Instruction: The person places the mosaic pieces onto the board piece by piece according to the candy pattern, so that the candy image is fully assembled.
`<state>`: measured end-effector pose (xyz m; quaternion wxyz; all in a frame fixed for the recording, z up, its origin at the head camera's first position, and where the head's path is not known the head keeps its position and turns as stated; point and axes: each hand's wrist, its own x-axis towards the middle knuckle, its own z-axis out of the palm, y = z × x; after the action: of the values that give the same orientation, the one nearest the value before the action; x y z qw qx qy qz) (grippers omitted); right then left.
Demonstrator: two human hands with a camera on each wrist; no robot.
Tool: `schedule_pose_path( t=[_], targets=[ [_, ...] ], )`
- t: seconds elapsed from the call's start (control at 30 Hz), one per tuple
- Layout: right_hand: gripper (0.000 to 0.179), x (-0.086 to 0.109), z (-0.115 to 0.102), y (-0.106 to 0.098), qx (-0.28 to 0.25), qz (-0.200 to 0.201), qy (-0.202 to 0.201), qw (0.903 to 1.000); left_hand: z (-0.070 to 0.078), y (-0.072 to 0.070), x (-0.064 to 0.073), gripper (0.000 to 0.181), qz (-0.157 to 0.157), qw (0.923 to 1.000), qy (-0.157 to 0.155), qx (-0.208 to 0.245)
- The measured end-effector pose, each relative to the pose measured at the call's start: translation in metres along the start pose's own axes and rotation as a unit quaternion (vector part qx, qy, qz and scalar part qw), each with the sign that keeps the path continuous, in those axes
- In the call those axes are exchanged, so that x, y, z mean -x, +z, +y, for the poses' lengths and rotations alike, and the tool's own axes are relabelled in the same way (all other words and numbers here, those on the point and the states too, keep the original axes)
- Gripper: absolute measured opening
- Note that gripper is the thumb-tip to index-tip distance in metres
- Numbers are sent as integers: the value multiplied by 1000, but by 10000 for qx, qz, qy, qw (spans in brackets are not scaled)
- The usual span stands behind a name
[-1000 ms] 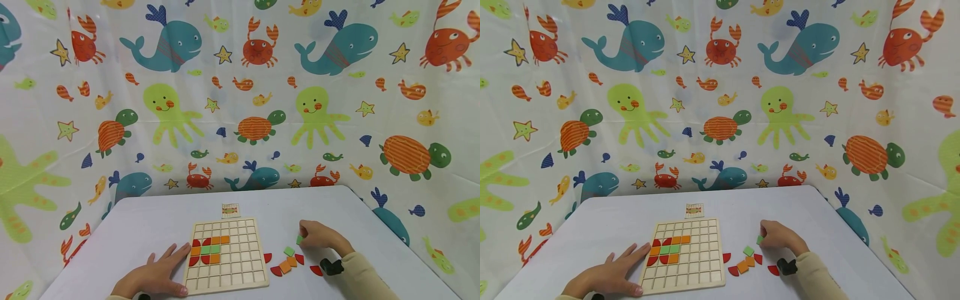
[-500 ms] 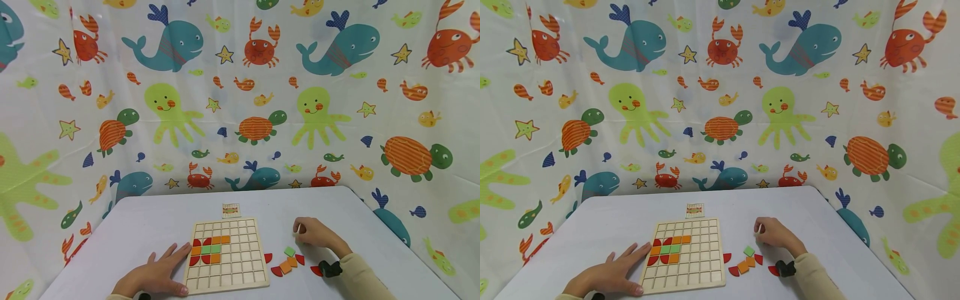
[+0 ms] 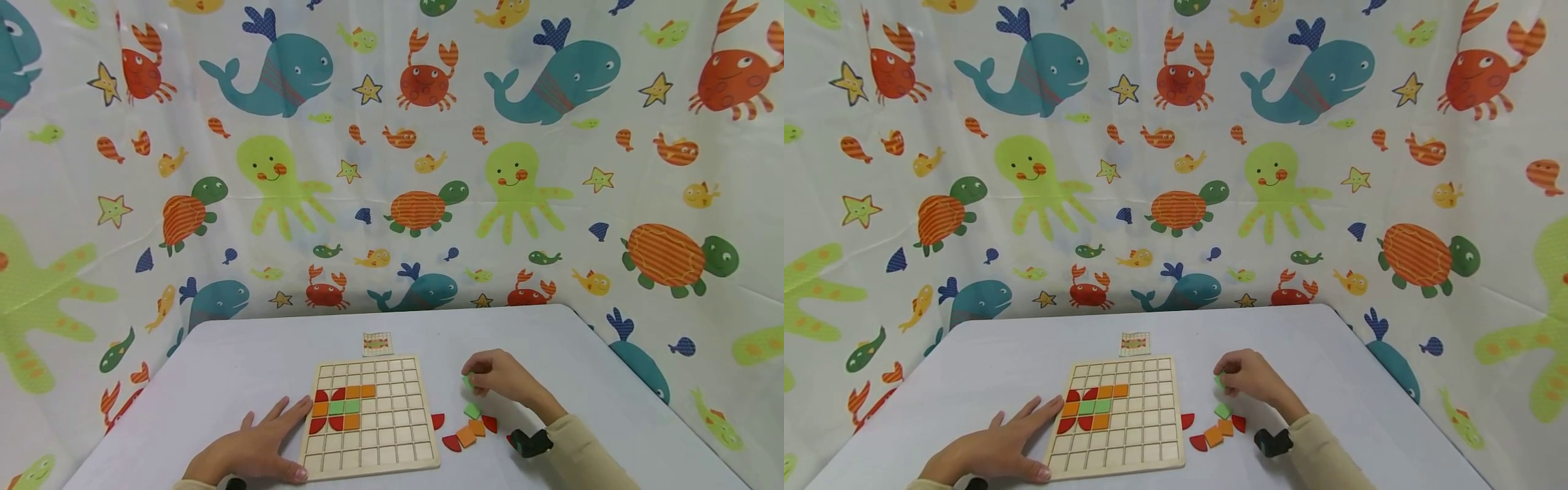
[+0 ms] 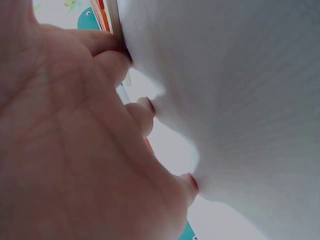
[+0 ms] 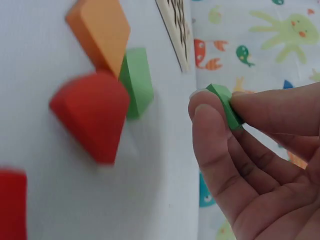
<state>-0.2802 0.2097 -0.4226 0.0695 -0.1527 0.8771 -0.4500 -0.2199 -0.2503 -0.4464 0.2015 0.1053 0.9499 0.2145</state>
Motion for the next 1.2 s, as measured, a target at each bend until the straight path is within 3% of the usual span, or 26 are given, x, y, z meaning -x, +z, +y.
schedule_pose_path(
  t=[0.6,1.2],
  targets=[
    [15,1,-25,27,-502,-187,-5,9986,-1,0,0,114,-19,10000,56,56],
    [8,-16,-63,59,-673,-762,-634,9928,-1,1,-1,116,-43,10000,-4,81]
  ],
)
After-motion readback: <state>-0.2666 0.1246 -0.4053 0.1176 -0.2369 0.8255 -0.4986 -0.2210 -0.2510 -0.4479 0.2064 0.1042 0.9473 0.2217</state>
